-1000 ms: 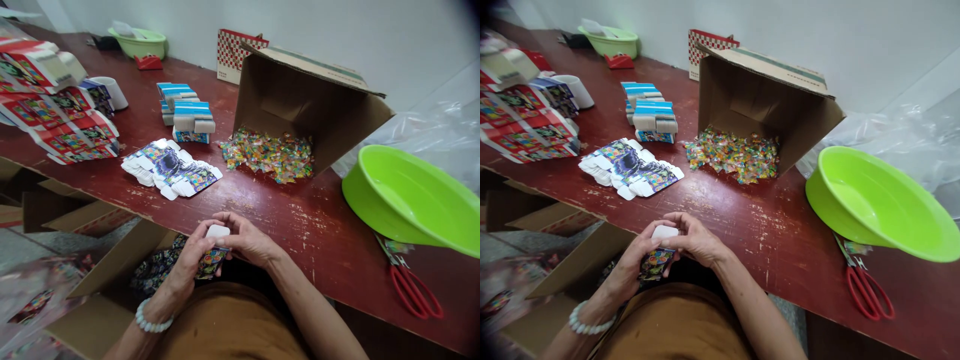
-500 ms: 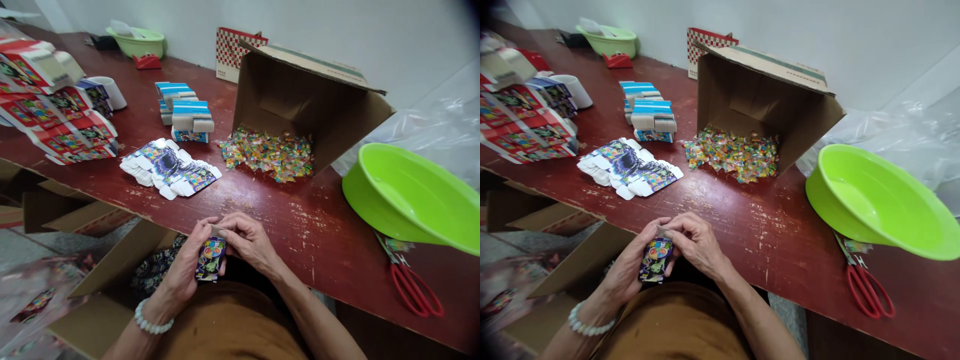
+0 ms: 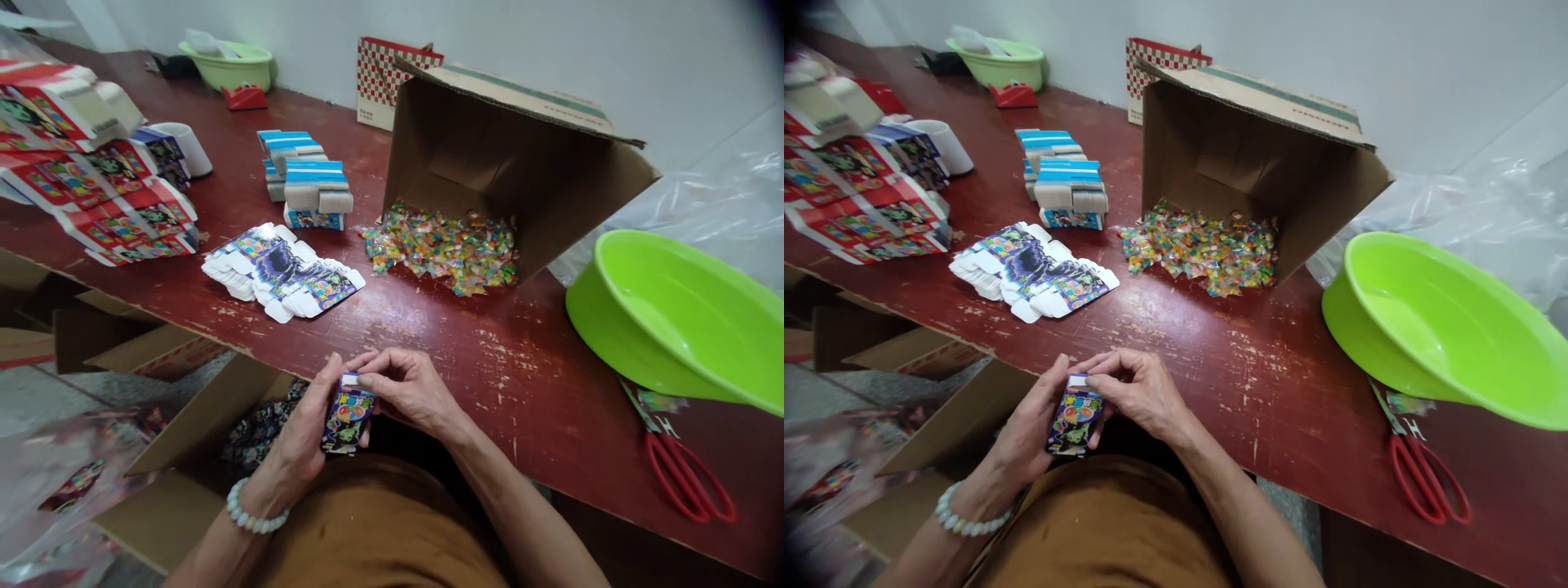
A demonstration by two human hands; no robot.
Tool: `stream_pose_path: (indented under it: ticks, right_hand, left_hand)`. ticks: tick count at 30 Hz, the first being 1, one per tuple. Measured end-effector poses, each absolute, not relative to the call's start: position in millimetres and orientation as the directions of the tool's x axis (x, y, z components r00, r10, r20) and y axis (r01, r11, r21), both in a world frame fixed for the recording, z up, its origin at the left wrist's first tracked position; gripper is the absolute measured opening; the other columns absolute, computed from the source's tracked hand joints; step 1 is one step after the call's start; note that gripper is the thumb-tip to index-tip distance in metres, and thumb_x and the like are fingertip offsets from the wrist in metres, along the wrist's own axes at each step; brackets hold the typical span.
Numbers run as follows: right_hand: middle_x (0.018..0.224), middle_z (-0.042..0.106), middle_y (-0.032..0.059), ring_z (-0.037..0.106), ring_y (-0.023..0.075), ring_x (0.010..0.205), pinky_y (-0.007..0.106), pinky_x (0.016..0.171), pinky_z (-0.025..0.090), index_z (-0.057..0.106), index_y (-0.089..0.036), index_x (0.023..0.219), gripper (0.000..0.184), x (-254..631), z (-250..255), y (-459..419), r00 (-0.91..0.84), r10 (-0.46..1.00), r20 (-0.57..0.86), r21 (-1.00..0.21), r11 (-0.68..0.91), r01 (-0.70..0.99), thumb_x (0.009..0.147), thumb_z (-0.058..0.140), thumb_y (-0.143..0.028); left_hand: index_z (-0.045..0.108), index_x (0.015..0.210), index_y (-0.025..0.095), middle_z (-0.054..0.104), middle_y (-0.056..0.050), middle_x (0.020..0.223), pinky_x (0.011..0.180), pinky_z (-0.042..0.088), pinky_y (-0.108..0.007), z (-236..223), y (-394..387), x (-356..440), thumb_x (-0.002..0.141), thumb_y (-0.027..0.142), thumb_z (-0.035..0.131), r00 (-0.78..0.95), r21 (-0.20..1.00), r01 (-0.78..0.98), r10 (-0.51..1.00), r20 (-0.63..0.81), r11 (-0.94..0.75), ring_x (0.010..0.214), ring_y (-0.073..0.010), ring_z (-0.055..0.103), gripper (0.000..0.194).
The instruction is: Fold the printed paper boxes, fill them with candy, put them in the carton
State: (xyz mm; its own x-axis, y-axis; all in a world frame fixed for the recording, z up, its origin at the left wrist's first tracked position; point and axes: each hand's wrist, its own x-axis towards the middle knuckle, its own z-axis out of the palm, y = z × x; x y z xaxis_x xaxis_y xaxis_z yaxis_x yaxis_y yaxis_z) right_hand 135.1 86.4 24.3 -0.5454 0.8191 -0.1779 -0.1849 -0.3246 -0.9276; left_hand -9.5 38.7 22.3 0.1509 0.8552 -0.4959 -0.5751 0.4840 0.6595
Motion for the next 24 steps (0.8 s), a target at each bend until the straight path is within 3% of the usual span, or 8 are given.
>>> stream_pose_path:
  ticks: [4, 7, 11, 15, 18, 24]
  right_hand:
    - [0.095, 0.072, 0.0038, 0.065, 0.0113, 0.070, 0.024, 0.060, 0.055, 0.069, -0.017, 0.081, 0.025, 136.8, 21.7, 84.9, -0.522, 0.842, -0.132, -0.949, -0.259, -0.179, 0.078, 0.076, -0.040]
    - [0.093, 0.071, 0.0032, 0.064, 0.0107, 0.068, 0.022, 0.058, 0.053, 0.066, -0.018, 0.091, 0.031, 134.9, 17.1, 87.9, -0.506, 0.842, -0.187, -0.936, -0.309, -0.167, 0.075, 0.079, -0.040]
    - [0.090, 0.067, -0.0007, 0.059, 0.0077, 0.062, 0.019, 0.054, 0.050, 0.056, -0.021, 0.105, 0.050, 133.1, 11.4, 88.8, -0.418, 0.889, -0.186, -0.952, -0.268, -0.148, 0.067, 0.085, -0.035]
    - [0.078, 0.063, -0.0033, 0.060, 0.0079, 0.050, 0.019, 0.045, 0.048, 0.052, -0.021, 0.092, 0.037, 132.1, 6.8, 81.5, -0.390, 0.905, -0.169, -0.969, -0.225, -0.102, 0.075, 0.079, -0.040]
    - [0.073, 0.063, -0.0036, 0.059, 0.0091, 0.041, 0.019, 0.037, 0.045, 0.053, -0.021, 0.094, 0.035, 130.9, 5.4, 77.4, -0.409, 0.896, -0.173, -0.967, -0.235, -0.104, 0.079, 0.074, -0.045]
    - [0.094, 0.063, 0.0028, 0.058, 0.0069, 0.053, 0.020, 0.045, 0.048, 0.067, -0.021, 0.100, 0.023, 133.0, 11.3, 81.0, -0.438, 0.897, -0.055, -0.996, -0.082, -0.042, 0.086, 0.067, -0.039]
  left_hand:
    - [0.065, 0.125, 0.013, 0.075, -0.009, 0.083, 0.037, 0.051, -0.026, 26.6, 44.5, -10.2, 0.089, 0.040, 0.058, 0.106, 0.647, -0.603, 0.851, -0.514, 0.466, 0.045, -0.0157, 0.063, 0.045]
    - [0.062, 0.128, 0.013, 0.073, -0.007, 0.076, 0.034, 0.049, -0.025, 26.4, 47.1, -9.7, 0.089, 0.041, 0.060, 0.106, 0.643, -0.606, 0.848, -0.518, 0.469, 0.040, -0.0148, 0.060, 0.049]
    - [0.056, 0.132, 0.015, 0.075, -0.009, 0.085, 0.036, 0.051, -0.027, 25.7, 47.0, -8.2, 0.093, 0.049, 0.053, 0.121, 0.620, -0.668, 0.882, -0.455, 0.411, 0.043, -0.0152, 0.062, 0.053]
    - [0.052, 0.130, 0.019, 0.073, -0.004, 0.083, 0.039, 0.051, -0.025, 25.2, 44.6, -4.2, 0.093, 0.048, 0.055, 0.046, 0.644, -0.683, 0.900, -0.434, 0.345, 0.042, -0.0133, 0.062, 0.048]
    - [0.048, 0.132, 0.022, 0.071, 0.000, 0.080, 0.041, 0.053, -0.025, 26.0, 43.5, -0.5, 0.090, 0.048, 0.061, -0.010, 0.664, -0.679, 0.901, -0.434, 0.312, 0.043, -0.0126, 0.062, 0.051]
    - [0.048, 0.132, 0.022, 0.072, -0.003, 0.090, 0.042, 0.052, -0.024, 34.3, 44.7, 1.8, 0.088, 0.054, 0.061, -0.013, 0.684, -0.658, 0.904, -0.428, 0.315, 0.046, -0.0117, 0.062, 0.056]
